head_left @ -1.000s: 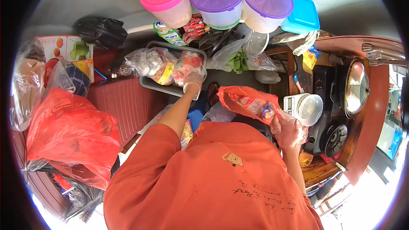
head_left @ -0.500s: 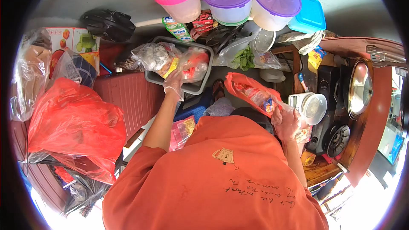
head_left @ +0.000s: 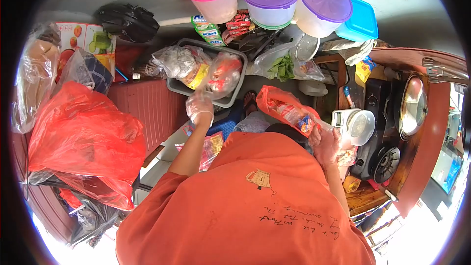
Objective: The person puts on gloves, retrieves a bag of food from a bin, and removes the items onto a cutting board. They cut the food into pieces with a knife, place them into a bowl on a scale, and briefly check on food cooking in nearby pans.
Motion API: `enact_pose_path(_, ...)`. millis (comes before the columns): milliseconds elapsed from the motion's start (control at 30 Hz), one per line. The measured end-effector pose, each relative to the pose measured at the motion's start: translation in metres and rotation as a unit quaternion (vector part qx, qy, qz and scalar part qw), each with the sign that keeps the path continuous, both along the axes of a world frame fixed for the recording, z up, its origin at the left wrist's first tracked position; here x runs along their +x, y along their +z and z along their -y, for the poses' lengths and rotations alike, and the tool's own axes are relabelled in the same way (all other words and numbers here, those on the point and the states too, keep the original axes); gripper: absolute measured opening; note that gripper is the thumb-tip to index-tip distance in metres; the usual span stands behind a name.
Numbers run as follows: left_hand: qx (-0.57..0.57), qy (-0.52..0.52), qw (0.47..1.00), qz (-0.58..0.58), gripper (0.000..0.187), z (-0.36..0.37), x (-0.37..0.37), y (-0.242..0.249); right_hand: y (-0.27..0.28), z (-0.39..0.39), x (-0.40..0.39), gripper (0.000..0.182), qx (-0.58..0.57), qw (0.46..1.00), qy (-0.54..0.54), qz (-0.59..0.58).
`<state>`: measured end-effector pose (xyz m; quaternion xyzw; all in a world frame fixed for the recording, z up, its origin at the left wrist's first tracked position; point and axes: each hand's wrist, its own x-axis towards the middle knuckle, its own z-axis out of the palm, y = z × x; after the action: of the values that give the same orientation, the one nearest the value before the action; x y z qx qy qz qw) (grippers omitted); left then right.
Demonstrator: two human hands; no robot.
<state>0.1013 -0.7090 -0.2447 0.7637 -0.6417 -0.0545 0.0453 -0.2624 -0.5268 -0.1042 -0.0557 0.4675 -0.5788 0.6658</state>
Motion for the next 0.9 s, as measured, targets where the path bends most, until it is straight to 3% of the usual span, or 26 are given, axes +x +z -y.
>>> enact_pose_path(33,-0.026,-0.079,0.996,0.011,0.027,0.009,-0.005,0.01,0.004,0.002,0.003,0.059,0.016,1.0,0.002,-0.021)
enact_pose_path(67,-0.024,-0.081,0.996,0.011,0.027,0.018,-0.006,0.003,0.005,0.002,0.005,0.056,0.032,0.999,0.004,-0.043)
enact_pose_path(133,0.022,-0.257,0.965,-0.051,0.024,0.038,-0.01,-0.016,-0.004,-0.005,0.004,0.062,0.025,0.999,-0.006,-0.042)
enact_pose_path(167,0.153,-0.234,0.96,0.008,0.024,0.049,-0.026,-0.011,-0.007,-0.007,0.004,0.077,0.017,0.999,-0.015,-0.041)
enact_pose_path(200,0.154,-0.236,0.959,0.007,0.024,0.059,-0.029,-0.024,-0.009,-0.009,0.003,0.077,0.018,0.999,-0.017,-0.041)
enact_pose_path(267,0.319,-0.177,0.93,0.032,0.025,0.073,-0.034,-0.071,-0.011,-0.012,0.003,0.077,0.003,0.999,-0.021,-0.034)
enact_pose_path(300,0.335,-0.139,0.931,0.04,0.03,0.08,-0.04,-0.092,-0.008,-0.011,0.005,0.077,0.006,0.999,-0.026,-0.036)
enact_pose_path(333,0.337,-0.146,0.929,0.041,0.03,0.076,-0.042,-0.109,-0.001,-0.009,0.008,0.076,0.018,0.998,-0.031,-0.042)
enact_pose_path(400,0.125,-0.114,0.985,-0.038,0.028,0.072,-0.048,-0.143,-0.001,-0.012,0.009,0.074,0.035,0.997,-0.045,-0.05)
enact_pose_path(433,0.128,-0.123,0.983,-0.039,0.028,0.075,-0.048,-0.165,-0.005,-0.016,0.009,0.074,0.039,0.996,-0.045,-0.06)
enact_pose_path(500,0.186,-0.251,0.949,-0.029,0.03,0.09,-0.051,-0.203,-0.007,-0.022,0.009,0.074,0.048,0.995,-0.055,-0.073)
enact_pose_path(600,0.237,-0.29,0.927,-0.019,0.03,0.086,-0.07,-0.195,-0.01,-0.029,0.011,0.073,0.052,0.993,-0.059,-0.083)
enact_pose_path(800,0.207,-0.314,0.926,0.014,0.029,0.085,-0.104,-0.192,-0.02,-0.045,0.008,0.073,0.066,0.996,-0.048,-0.046)
enact_pose_path(900,0.206,-0.325,0.923,0.018,0.029,0.08,-0.098,-0.16,-0.015,-0.043,0.01,0.072,0.088,0.993,-0.064,-0.044)
